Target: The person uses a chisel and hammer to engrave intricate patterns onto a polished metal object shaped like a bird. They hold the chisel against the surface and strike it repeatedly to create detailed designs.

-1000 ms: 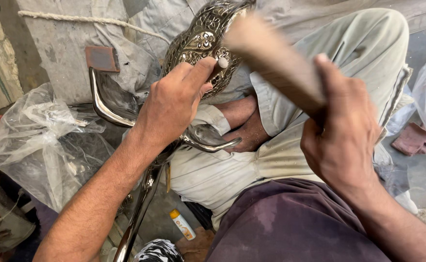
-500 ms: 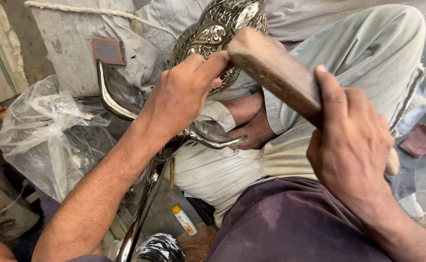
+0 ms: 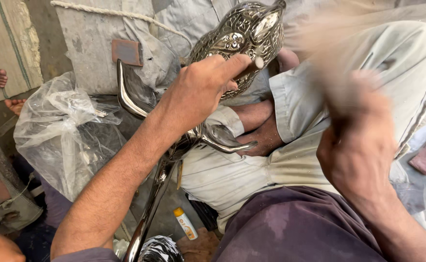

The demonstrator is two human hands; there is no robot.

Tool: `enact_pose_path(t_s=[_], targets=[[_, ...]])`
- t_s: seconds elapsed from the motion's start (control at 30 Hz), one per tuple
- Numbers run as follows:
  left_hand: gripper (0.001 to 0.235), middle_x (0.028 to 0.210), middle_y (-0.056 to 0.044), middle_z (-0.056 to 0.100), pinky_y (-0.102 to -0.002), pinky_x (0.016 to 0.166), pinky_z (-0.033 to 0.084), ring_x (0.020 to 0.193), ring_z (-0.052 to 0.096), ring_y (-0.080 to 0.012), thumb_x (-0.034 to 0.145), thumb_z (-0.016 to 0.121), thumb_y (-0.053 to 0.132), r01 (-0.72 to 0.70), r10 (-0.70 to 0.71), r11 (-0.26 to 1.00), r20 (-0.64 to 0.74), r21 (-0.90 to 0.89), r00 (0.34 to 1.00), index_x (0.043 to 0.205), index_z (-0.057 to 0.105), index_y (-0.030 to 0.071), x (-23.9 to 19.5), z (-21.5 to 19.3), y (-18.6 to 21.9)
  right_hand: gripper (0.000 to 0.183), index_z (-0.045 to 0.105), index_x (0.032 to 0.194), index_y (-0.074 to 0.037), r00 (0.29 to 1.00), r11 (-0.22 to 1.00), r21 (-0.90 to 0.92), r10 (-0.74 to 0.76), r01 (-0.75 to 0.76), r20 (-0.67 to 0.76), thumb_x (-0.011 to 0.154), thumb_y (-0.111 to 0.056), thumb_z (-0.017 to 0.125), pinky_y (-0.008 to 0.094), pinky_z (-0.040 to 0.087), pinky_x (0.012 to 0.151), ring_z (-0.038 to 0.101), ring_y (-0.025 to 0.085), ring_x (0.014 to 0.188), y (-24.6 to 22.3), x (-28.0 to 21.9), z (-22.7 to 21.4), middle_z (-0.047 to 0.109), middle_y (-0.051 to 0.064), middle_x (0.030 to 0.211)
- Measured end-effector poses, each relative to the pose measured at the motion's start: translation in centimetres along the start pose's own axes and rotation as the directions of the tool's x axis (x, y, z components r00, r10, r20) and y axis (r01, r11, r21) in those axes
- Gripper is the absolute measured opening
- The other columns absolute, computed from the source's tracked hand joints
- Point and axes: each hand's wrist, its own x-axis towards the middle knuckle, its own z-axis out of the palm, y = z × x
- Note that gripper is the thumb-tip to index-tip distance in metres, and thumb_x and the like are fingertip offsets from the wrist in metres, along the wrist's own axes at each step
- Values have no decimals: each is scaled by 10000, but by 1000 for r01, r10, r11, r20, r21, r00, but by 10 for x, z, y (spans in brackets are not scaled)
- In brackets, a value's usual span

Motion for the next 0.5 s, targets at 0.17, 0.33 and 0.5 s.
enact_pose_path(t_s=[0.17, 0.33, 0.5], targets=[[404, 992, -127, 683, -380, 716, 603, 896, 755, -272, 1016, 719, 24, 53, -78, 985, -145, -164, 986, 1373, 540, 83, -10, -2, 6, 717, 392, 1510, 1, 998, 998, 24, -56, 56, 32, 832, 97, 604, 526, 518, 932, 633, 432, 1117, 25, -7, 4, 593, 292, 1271], [455, 945, -123, 687, -381, 673, 584, 862, 742, -275, 966, 775, 44, 102, -121, 981, -111, -163, 986, 1358, 549, 87, -13, -4, 5, 708, 397, 1543, -8, 993, 993, -32, -115, 115, -1, 871, 87, 596, 515, 506, 936, 622, 435, 1115, 22, 3, 14, 595, 275, 1257], [417, 890, -90, 655, -341, 622, 592, 799, 739, -226, 991, 756, 49, 149, -157, 980, -55, -130, 986, 1338, 533, 107, -12, 2, 7, 654, 451, 1497, 20, 990, 957, -252, -131, 141, 58, 854, 72, 557, 520, 472, 776, 597, 393, 896, 25, 23, 29, 600, 259, 1079]])
